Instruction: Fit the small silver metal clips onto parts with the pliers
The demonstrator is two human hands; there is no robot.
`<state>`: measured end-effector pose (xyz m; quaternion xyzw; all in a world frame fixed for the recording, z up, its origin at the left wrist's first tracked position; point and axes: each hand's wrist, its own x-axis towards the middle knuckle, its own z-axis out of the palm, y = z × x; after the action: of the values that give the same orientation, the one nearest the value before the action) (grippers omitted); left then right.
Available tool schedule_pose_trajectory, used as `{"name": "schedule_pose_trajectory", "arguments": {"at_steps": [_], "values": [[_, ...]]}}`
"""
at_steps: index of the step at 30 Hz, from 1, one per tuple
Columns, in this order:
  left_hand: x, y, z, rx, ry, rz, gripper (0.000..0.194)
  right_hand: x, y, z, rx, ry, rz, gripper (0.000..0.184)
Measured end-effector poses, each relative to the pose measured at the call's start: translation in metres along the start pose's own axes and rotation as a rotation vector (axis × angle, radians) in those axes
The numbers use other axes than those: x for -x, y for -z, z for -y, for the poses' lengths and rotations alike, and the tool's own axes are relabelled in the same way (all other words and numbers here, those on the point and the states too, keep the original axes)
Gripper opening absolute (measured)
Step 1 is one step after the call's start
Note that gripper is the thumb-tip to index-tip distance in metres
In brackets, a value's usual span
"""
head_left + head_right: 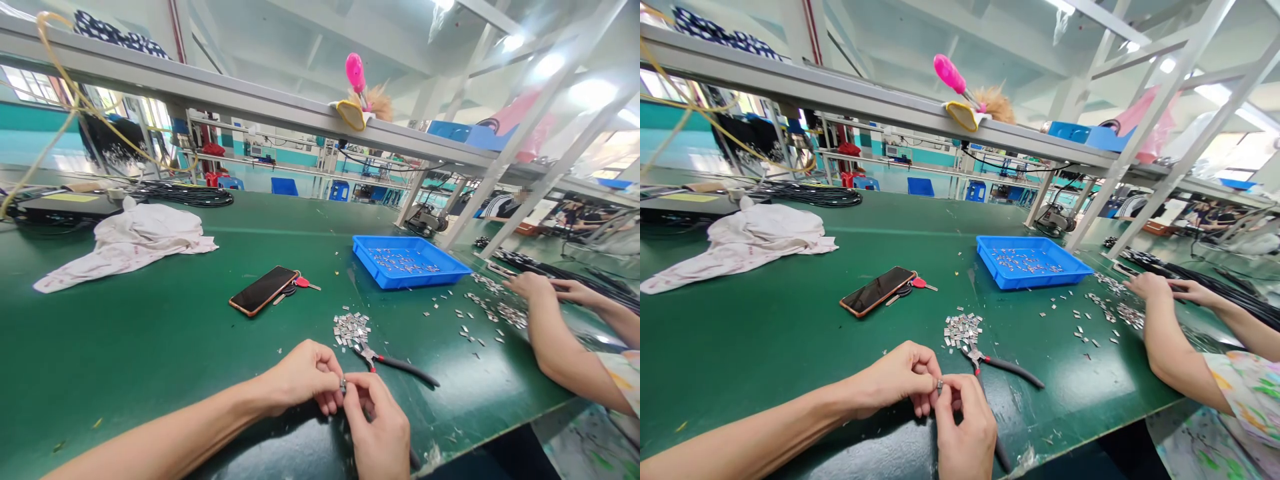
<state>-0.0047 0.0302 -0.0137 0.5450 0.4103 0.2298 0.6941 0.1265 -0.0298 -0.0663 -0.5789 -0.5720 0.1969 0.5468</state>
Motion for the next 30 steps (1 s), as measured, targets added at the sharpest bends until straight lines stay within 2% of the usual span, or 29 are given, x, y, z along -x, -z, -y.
{"name": "schedule_pose_trajectory", "arguments": {"at_steps": [2,5,11,14,17,21,24,27,30], "values": [[0.001,0.001,-0.001,0.006,-0.003,0.009,0.017,0.0,-0.001,0.001,-0.127,-0.163,0.011,0.023],[0.003,0.002,-0.004,0.004,-0.014,0.004,0.02,0.0,-0.002,0.004,-0.251,-0.283,0.027,0.029],[0.004,0.0,-0.005,0.008,-0.017,-0.021,0.02,-0.001,-0.001,0.003,-0.286,-0.271,0.011,0.03],[0.003,0.0,-0.005,0.009,-0.014,-0.029,0.018,-0.002,0.002,-0.003,-0.192,-0.212,0.084,0.027],[0.002,0.001,-0.003,0.002,-0.009,-0.033,0.016,-0.004,0.006,-0.006,-0.029,-0.059,0.121,0.02],[0.0,0.0,0.0,-0.017,-0.003,-0.055,0.014,-0.004,0.006,-0.002,0.15,0.215,0.042,0.012],[-0.001,-0.001,0.003,-0.028,-0.008,-0.085,0.013,-0.002,0.003,0.0,0.21,0.352,-0.001,0.011],[-0.001,-0.003,0.004,-0.039,-0.017,-0.105,0.013,0.0,0.001,0.001,0.215,0.404,-0.022,0.011],[0.0,-0.005,0.003,-0.041,-0.023,-0.113,0.012,0.002,0.0,0.002,0.183,0.325,-0.027,0.011]]}}
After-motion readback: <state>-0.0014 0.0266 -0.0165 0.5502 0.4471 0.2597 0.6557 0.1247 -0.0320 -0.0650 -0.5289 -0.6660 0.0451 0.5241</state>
